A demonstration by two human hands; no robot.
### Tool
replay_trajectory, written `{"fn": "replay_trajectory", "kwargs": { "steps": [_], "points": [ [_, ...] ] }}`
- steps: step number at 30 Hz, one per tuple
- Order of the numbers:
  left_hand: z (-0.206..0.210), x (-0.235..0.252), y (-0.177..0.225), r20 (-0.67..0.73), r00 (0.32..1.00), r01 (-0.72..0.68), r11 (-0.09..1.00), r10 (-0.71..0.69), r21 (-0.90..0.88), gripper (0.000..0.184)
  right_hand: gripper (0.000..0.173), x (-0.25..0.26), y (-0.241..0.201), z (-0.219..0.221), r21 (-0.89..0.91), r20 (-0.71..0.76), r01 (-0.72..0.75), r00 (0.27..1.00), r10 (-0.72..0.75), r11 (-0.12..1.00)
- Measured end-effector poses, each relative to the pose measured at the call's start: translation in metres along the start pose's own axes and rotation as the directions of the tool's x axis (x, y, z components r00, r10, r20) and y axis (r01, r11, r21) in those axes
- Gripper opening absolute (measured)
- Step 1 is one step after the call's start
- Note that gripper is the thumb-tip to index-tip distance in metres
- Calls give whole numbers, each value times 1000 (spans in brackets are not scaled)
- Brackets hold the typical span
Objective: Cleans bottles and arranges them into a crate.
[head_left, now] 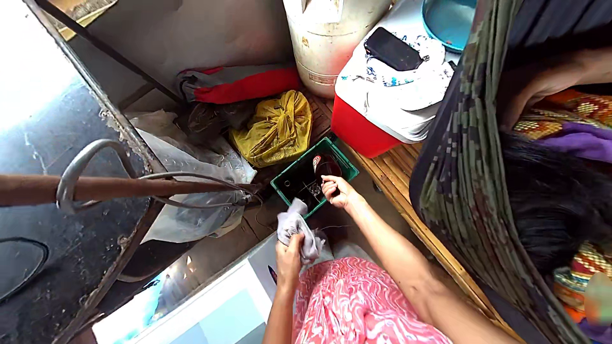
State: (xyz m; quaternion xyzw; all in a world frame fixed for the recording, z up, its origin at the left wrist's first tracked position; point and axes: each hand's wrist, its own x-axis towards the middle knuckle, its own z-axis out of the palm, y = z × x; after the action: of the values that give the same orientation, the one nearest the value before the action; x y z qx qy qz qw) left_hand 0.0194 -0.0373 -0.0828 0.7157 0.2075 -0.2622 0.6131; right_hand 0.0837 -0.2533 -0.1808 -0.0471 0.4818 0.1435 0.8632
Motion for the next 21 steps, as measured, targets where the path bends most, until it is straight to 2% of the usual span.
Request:
{"fn": "replay_trajectory", "kwargs": {
  "steps": [5,11,15,21],
  "points": [
    [-12,-10,-17,79,997,8,995,-16,99,15,30,60,-17,4,168,20,76,997,-81,983],
    [-32,-12,-23,-29,996,91,978,-87,189,11,19,109,-44,11,310,-55,158,987,-148,937],
    [-37,-11,-26,-80,991,122,978,-110,170,10,10,132,-58,22,345,-127,230,972,-198,910],
    [-43,-6,-44,-69,994,88,993,-82,81,13,5,166,-77,33,426,-239,317,943,-233,847]
  ]
}}
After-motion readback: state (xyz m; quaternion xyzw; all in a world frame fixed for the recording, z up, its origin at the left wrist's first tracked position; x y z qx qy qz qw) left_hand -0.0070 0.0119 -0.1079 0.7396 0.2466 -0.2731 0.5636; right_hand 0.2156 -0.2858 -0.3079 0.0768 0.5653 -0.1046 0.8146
